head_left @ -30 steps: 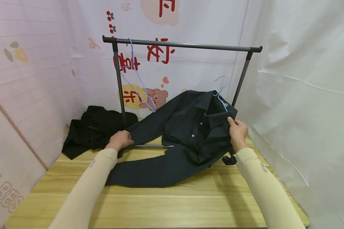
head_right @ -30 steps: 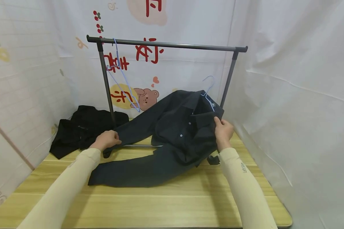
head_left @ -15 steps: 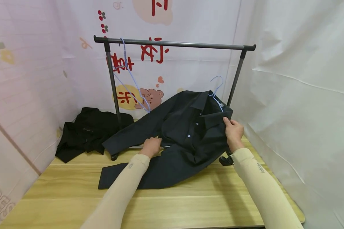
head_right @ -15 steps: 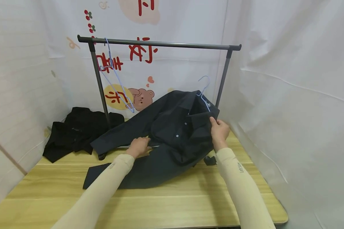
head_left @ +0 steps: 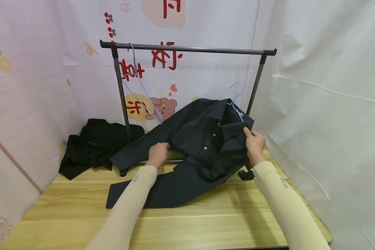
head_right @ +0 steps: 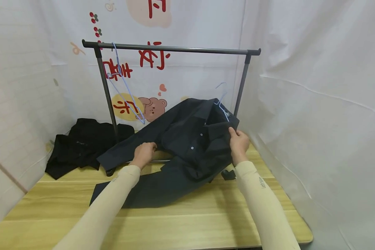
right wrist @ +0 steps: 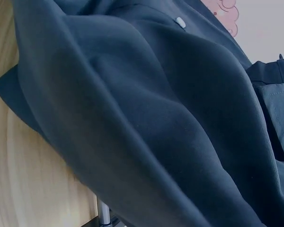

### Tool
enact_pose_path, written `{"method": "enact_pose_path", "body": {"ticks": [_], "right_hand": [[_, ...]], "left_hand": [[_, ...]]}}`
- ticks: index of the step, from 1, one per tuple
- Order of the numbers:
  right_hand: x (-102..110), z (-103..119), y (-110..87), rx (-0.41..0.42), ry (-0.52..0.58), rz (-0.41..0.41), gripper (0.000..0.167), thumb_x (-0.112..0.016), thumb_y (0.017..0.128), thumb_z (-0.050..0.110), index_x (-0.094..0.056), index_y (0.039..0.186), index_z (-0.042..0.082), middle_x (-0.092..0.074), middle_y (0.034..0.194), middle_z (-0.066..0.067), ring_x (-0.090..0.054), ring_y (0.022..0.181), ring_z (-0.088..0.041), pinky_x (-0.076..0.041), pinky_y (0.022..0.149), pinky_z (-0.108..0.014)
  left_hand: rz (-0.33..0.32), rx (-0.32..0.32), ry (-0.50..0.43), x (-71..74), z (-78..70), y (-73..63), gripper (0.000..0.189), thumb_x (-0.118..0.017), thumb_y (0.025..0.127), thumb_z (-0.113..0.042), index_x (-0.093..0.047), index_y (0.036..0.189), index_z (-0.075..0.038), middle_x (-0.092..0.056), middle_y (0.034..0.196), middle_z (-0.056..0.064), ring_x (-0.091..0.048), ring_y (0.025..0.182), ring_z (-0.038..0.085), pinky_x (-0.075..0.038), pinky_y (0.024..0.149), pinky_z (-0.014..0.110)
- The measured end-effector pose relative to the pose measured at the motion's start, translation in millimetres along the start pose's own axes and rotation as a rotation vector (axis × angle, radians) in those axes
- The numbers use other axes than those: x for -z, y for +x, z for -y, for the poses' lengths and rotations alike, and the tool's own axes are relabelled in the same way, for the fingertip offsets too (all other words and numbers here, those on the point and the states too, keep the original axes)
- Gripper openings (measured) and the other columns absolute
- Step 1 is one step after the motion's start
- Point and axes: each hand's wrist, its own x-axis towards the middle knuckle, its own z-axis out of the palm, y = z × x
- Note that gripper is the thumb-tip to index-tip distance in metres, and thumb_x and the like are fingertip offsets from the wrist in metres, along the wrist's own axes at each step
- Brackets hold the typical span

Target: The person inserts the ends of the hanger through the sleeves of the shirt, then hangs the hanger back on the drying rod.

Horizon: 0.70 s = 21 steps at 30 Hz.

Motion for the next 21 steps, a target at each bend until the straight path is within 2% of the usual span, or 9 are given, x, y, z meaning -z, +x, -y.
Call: {"method": "enact_pose_path", "body": {"ticks": [2,4,9,11,14,17,19,21], "right_hand": [[2.6,1.7,1.0,-0.023,0.032,-0.002,0.055,-0.065,0.094,0.046,-0.066,0.129,0.004,-0.056,0.133,-0.014,-0.049,0.118,-0.027,-0.039,0.105,-0.038],[5.0,3.3,2.7,-0.046,0.052,-0.006,0.057,-0.064,0.095,0.047,-0.062,0.134,0.005,-0.053,0.139,-0.014,-0.047,0.123,-0.026,-0.038,0.108,-0.038],[6.9,6.1,6.8,-0.097,0.074,-0.034,0.058,-0.063,0.094,0.049,-0.062,0.136,0.008,-0.053,0.141,-0.011,-0.048,0.124,-0.024,-0.039,0.108,-0.037],[6.6,6.7,7.5,-0.109,0.087,-0.047,0.058,-0.063,0.094,0.048,-0.062,0.136,0.008,-0.052,0.141,-0.011,-0.048,0.124,-0.023,-0.039,0.107,-0.036],[5.8,6.3,7.7,-0.120,0.084,-0.060,0.056,-0.064,0.094,0.047,-0.064,0.134,0.008,-0.052,0.139,-0.010,-0.047,0.123,-0.022,-0.038,0.107,-0.036],[4.5,4.1,7.7,-0.129,0.074,-0.064,0.055,-0.064,0.094,0.048,-0.065,0.132,0.008,-0.053,0.138,-0.010,-0.047,0.122,-0.021,-0.038,0.107,-0.035],[3.2,2.3,7.0,-0.134,0.075,-0.060,0.055,-0.064,0.094,0.047,-0.064,0.134,0.009,-0.052,0.139,-0.010,-0.047,0.123,-0.021,-0.038,0.108,-0.034],[1.8,0.8,5.9,-0.141,0.086,-0.050,0.056,-0.064,0.094,0.046,-0.062,0.136,0.009,-0.051,0.142,-0.010,-0.046,0.126,-0.021,-0.036,0.109,-0.034]], "left_hand": [[-0.074,0.094,-0.087,18.7,17.0,-0.6,0.021,-0.056,0.099,-0.009,-0.073,0.111,-0.010,-0.071,0.105,0.012,-0.067,0.085,0.035,-0.054,0.073,0.050],[-0.155,0.179,-0.164,38.1,37.5,-2.5,0.022,-0.053,0.100,-0.011,-0.072,0.111,-0.008,-0.069,0.109,0.015,-0.066,0.090,0.039,-0.052,0.075,0.054],[-0.343,0.362,-0.295,89.1,95.0,-13.3,0.026,-0.046,0.103,-0.012,-0.068,0.115,-0.003,-0.065,0.118,0.021,-0.061,0.102,0.045,-0.047,0.084,0.059],[-0.390,0.437,-0.337,108.4,116.4,-20.2,0.029,-0.044,0.104,-0.013,-0.067,0.118,-0.002,-0.063,0.122,0.022,-0.058,0.107,0.045,-0.045,0.089,0.060],[-0.414,0.527,-0.374,128.6,142.8,-32.3,0.032,-0.041,0.105,-0.013,-0.064,0.124,-0.001,-0.059,0.127,0.024,-0.053,0.114,0.046,-0.042,0.094,0.060],[-0.399,0.580,-0.386,135.1,159.9,-44.4,0.037,-0.038,0.103,-0.009,-0.060,0.131,0.000,-0.057,0.129,0.026,-0.051,0.115,0.047,-0.041,0.095,0.059],[-0.378,0.574,-0.364,132.3,165.8,-51.2,0.039,-0.036,0.101,-0.006,-0.057,0.133,0.001,-0.056,0.126,0.027,-0.051,0.111,0.048,-0.042,0.092,0.060],[-0.349,0.523,-0.321,125.6,167.7,-56.9,0.039,-0.037,0.099,-0.005,-0.058,0.130,0.002,-0.057,0.122,0.028,-0.054,0.104,0.049,-0.044,0.087,0.060]]}}
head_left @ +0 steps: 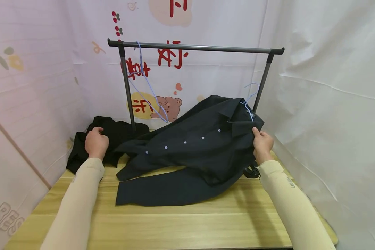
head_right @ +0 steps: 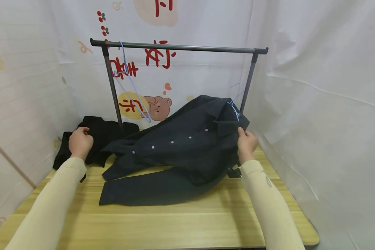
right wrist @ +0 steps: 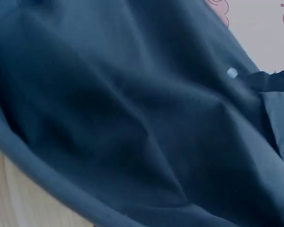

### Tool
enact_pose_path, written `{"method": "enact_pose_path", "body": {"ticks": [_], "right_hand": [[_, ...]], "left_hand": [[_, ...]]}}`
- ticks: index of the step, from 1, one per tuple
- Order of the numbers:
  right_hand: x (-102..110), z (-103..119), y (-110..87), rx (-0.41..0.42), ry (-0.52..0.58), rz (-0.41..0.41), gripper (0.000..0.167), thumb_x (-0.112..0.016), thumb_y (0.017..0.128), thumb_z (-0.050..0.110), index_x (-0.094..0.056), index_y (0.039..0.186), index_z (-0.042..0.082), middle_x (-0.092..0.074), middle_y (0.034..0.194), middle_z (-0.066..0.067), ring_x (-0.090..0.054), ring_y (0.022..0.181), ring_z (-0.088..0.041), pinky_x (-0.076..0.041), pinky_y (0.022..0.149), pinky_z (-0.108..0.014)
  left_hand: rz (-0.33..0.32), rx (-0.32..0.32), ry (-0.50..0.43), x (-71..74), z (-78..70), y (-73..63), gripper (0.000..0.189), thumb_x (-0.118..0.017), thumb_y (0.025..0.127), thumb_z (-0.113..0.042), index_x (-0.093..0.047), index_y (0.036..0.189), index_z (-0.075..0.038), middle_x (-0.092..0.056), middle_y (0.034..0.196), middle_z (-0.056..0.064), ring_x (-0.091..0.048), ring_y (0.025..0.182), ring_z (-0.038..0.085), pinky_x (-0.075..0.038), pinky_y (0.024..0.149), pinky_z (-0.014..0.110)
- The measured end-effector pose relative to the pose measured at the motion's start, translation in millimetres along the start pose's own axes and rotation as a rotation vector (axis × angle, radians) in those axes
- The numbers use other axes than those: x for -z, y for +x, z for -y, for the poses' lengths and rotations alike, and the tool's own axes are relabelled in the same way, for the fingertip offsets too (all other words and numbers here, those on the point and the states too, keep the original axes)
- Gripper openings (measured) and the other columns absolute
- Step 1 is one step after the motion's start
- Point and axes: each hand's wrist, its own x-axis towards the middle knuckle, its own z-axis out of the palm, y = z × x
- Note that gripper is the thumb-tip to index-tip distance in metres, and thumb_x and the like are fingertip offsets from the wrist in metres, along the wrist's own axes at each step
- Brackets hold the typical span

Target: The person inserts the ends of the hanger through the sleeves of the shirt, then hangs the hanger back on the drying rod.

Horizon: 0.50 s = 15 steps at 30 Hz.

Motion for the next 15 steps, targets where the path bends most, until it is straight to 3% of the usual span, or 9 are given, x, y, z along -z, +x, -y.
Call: {"method": "enact_pose_path", "body": {"ticks": [3,6,8,10,13,15], "right_hand": [[-0.2,-1.4,-2.2,-0.005,0.007,0.018,0.058,-0.063,0.095,0.044,-0.058,0.139,0.006,-0.048,0.146,-0.012,-0.043,0.131,-0.023,-0.034,0.111,-0.036],[-0.6,-1.9,-4.7,-0.002,0.007,0.025,0.059,-0.063,0.096,0.042,-0.056,0.140,0.005,-0.046,0.148,-0.013,-0.042,0.134,-0.024,-0.033,0.112,-0.036],[-0.6,-1.7,-5.2,0.001,0.005,0.026,0.059,-0.063,0.096,0.043,-0.056,0.140,0.005,-0.046,0.148,-0.012,-0.042,0.134,-0.024,-0.033,0.112,-0.036],[-0.6,-1.1,-5.2,0.001,0.000,0.029,0.059,-0.063,0.096,0.044,-0.057,0.140,0.006,-0.046,0.148,-0.012,-0.042,0.133,-0.024,-0.034,0.112,-0.036],[-0.3,-0.5,-3.1,-0.001,-0.004,0.033,0.060,-0.062,0.095,0.046,-0.056,0.141,0.007,-0.045,0.149,-0.011,-0.042,0.134,-0.023,-0.033,0.112,-0.036],[0.0,-0.5,-1.5,-0.007,-0.003,0.039,0.061,-0.062,0.096,0.046,-0.055,0.142,0.008,-0.045,0.150,-0.010,-0.041,0.134,-0.023,-0.032,0.113,-0.036]], "left_hand": [[0.127,-0.150,0.081,-11.5,2.8,-11.1,0.031,-0.044,0.100,-0.013,-0.062,0.120,0.003,-0.062,0.109,0.026,-0.059,0.088,0.043,-0.047,0.074,0.056],[0.372,-0.268,0.170,-23.7,3.0,-24.8,0.041,-0.052,0.102,-0.035,-0.066,0.113,0.002,-0.066,0.097,0.019,-0.061,0.078,0.033,-0.049,0.066,0.047],[0.536,-0.296,0.247,-30.8,5.0,-34.1,0.058,-0.053,0.098,-0.053,-0.067,0.113,0.002,-0.067,0.098,0.016,-0.061,0.079,0.028,-0.049,0.066,0.043],[0.659,-0.305,0.326,-33.9,9.3,-43.0,0.070,-0.059,0.091,-0.062,-0.065,0.116,0.003,-0.066,0.107,0.019,-0.063,0.087,0.031,-0.051,0.072,0.045],[0.763,-0.338,0.361,-31.5,20.2,-49.7,0.064,-0.071,0.087,-0.051,-0.062,0.118,0.004,-0.063,0.116,0.024,-0.061,0.098,0.036,-0.050,0.080,0.051],[0.797,-0.383,0.329,-26.9,27.2,-50.4,0.042,-0.076,0.087,-0.032,-0.065,0.107,0.003,-0.064,0.104,0.020,-0.060,0.090,0.033,-0.050,0.079,0.048]]}}
